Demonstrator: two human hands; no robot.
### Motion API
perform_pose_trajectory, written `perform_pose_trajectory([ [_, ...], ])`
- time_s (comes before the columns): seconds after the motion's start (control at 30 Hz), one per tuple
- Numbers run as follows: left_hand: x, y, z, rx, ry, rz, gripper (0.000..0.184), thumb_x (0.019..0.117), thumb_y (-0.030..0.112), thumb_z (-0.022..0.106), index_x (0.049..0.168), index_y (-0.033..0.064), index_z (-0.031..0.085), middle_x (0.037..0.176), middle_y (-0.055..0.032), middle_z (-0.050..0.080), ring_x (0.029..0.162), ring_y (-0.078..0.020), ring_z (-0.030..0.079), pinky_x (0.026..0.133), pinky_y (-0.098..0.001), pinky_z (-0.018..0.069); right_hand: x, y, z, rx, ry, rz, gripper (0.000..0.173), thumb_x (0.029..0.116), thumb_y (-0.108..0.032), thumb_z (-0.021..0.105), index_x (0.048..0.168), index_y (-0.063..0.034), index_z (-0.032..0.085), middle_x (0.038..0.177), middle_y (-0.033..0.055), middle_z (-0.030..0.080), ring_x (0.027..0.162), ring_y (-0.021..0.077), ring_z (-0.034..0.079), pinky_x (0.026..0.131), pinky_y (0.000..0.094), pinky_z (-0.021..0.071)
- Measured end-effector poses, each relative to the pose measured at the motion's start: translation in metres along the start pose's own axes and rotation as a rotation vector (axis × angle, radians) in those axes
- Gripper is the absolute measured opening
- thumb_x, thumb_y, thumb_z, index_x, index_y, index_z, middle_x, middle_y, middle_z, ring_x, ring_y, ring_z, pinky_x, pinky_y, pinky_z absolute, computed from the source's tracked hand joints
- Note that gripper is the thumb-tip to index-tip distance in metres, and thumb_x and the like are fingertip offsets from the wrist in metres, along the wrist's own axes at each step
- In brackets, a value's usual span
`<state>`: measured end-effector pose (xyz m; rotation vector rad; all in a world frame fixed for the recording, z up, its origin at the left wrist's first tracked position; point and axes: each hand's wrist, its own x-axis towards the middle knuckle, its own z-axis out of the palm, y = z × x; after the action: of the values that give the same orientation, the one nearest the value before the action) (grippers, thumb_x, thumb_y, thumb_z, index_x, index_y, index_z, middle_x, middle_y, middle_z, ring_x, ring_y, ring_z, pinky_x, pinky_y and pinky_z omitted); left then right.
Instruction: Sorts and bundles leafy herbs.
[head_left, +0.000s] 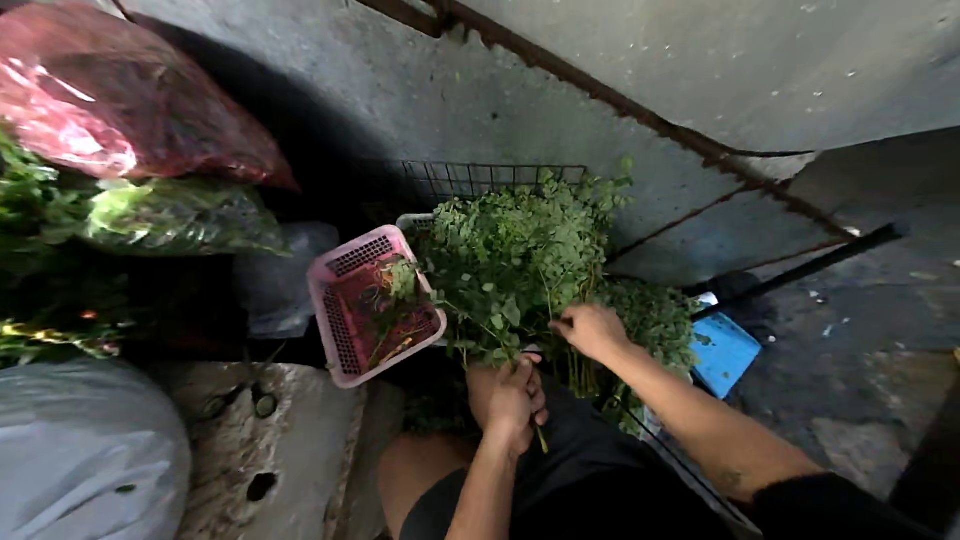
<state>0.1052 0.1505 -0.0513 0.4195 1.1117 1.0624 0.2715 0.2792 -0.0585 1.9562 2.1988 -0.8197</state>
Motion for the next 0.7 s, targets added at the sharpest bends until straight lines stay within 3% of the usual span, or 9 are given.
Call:
perform_pose_trajectory([
  [0.1, -0.024, 0.023, 0.012, -0.008, -0.009, 0.179, 0.033, 0.1132, 0.023, 0.033, 0.121, 0.0038, 0.059, 0.062, 0.0009, 0.044, 0.042, -0.0076, 0.039, 0.037, -0.0222, 0.0389, 0.003, -0.019, 0.004, -0.098, -0.025, 0.072, 0.054, 0.0994, -0.056, 0.056, 0.117, -0.0070, 0.072, 0.121, 0.0210, 0.070, 0.117, 0.0416, 0.065, 0.096, 0.0655, 0.0494],
  [0.23, -0.038, 0.043, 0.008, -0.071, -0.047, 0.160, 0.040, 0.1138, 0.025, 0.029, 0.118, 0.0012, 0.061, 0.060, 0.0012, 0.042, 0.040, -0.0075, 0.038, 0.037, -0.0220, 0.0391, 0.016, -0.018, -0.015, 0.137, -0.044, 0.111, 0.044, 0.0976, -0.044, 0.063, 0.118, -0.0058, 0.072, 0.120, 0.0212, 0.069, 0.115, 0.0398, 0.065, 0.097, 0.0644, 0.0495],
  [0.27, -0.038, 0.044, 0.005, -0.095, -0.027, 0.135, 0.038, 0.1138, 0.024, 0.030, 0.115, 0.0009, 0.061, 0.060, 0.0009, 0.043, 0.040, -0.0079, 0.039, 0.037, -0.0222, 0.0398, 0.015, -0.014, -0.024, 0.266, -0.026, 0.093, 0.042, 0.0981, -0.041, 0.065, 0.116, -0.0038, 0.072, 0.115, 0.0200, 0.070, 0.108, 0.0362, 0.067, 0.095, 0.0602, 0.0514],
  [0.3, -0.036, 0.044, 0.002, -0.116, -0.005, 0.107, 0.037, 0.1138, 0.024, 0.031, 0.112, 0.0013, 0.060, 0.060, 0.0007, 0.043, 0.041, -0.0081, 0.039, 0.037, -0.0223, 0.0404, 0.010, -0.011, -0.035, 0.417, 0.006, 0.059, 0.039, 0.0986, -0.038, 0.066, 0.114, -0.0031, 0.072, 0.106, 0.0154, 0.071, 0.093, 0.0277, 0.068, 0.085, 0.0505, 0.0551],
  [0.37, -0.031, 0.044, -0.004, -0.129, 0.011, 0.058, 0.034, 0.1138, 0.026, 0.032, 0.110, 0.0033, 0.057, 0.061, 0.0014, 0.042, 0.040, -0.0068, 0.038, 0.037, -0.0209, 0.0400, -0.017, -0.009, -0.069, 0.774, 0.062, -0.054, 0.029, 0.1011, -0.027, 0.065, 0.112, -0.0001, 0.068, 0.085, 0.0040, 0.064, 0.063, 0.0091, 0.056, 0.060, 0.0268, 0.0507],
  [0.4, -0.028, 0.043, -0.007, -0.129, 0.002, 0.041, 0.034, 0.1137, 0.027, 0.033, 0.110, 0.0039, 0.057, 0.061, 0.0020, 0.042, 0.040, -0.0059, 0.037, 0.036, -0.0198, 0.0385, -0.034, -0.008, -0.088, 0.928, 0.090, -0.134, 0.023, 0.1018, -0.021, 0.063, 0.108, 0.0012, 0.067, 0.078, 0.0012, 0.062, 0.059, 0.0059, 0.055, 0.057, 0.0229, 0.0510],
  [0.47, -0.024, 0.039, -0.008, -0.128, -0.008, 0.003, 0.034, 0.1136, 0.029, 0.034, 0.110, 0.0048, 0.057, 0.060, 0.0026, 0.040, 0.039, -0.0055, 0.036, 0.035, -0.0194, 0.0364, -0.065, -0.004, -0.119, 1.092, 0.144, -0.266, 0.018, 0.1037, -0.014, 0.057, 0.099, -0.0011, 0.067, 0.072, -0.0008, 0.064, 0.055, 0.0054, 0.058, 0.055, 0.0201, 0.0533],
  [0.57, -0.020, 0.036, 0.003, -0.128, -0.016, -0.026, 0.036, 0.1131, 0.034, 0.035, 0.104, 0.0062, 0.056, 0.056, 0.0033, 0.038, 0.037, -0.0057, 0.035, 0.034, -0.0199, 0.0361, -0.092, -0.003, -0.140, 1.166, 0.191, -0.378, 0.024, 0.1040, -0.013, 0.049, 0.091, -0.0050, 0.068, 0.071, 0.0001, 0.064, 0.054, 0.0069, 0.058, 0.055, 0.0207, 0.0540],
  [0.7, -0.017, 0.031, 0.018, -0.117, -0.069, -0.004, 0.039, 0.1133, 0.036, 0.033, 0.109, 0.0056, 0.057, 0.057, 0.0030, 0.039, 0.038, -0.0059, 0.036, 0.034, -0.0197, 0.0356, -0.093, -0.006, -0.127, 1.193, 0.096, -0.517, 0.020, 0.0989, -0.019, 0.053, 0.094, -0.0119, 0.071, 0.076, -0.0042, 0.068, 0.060, 0.0052, 0.062, 0.059, 0.0220, 0.0559],
])
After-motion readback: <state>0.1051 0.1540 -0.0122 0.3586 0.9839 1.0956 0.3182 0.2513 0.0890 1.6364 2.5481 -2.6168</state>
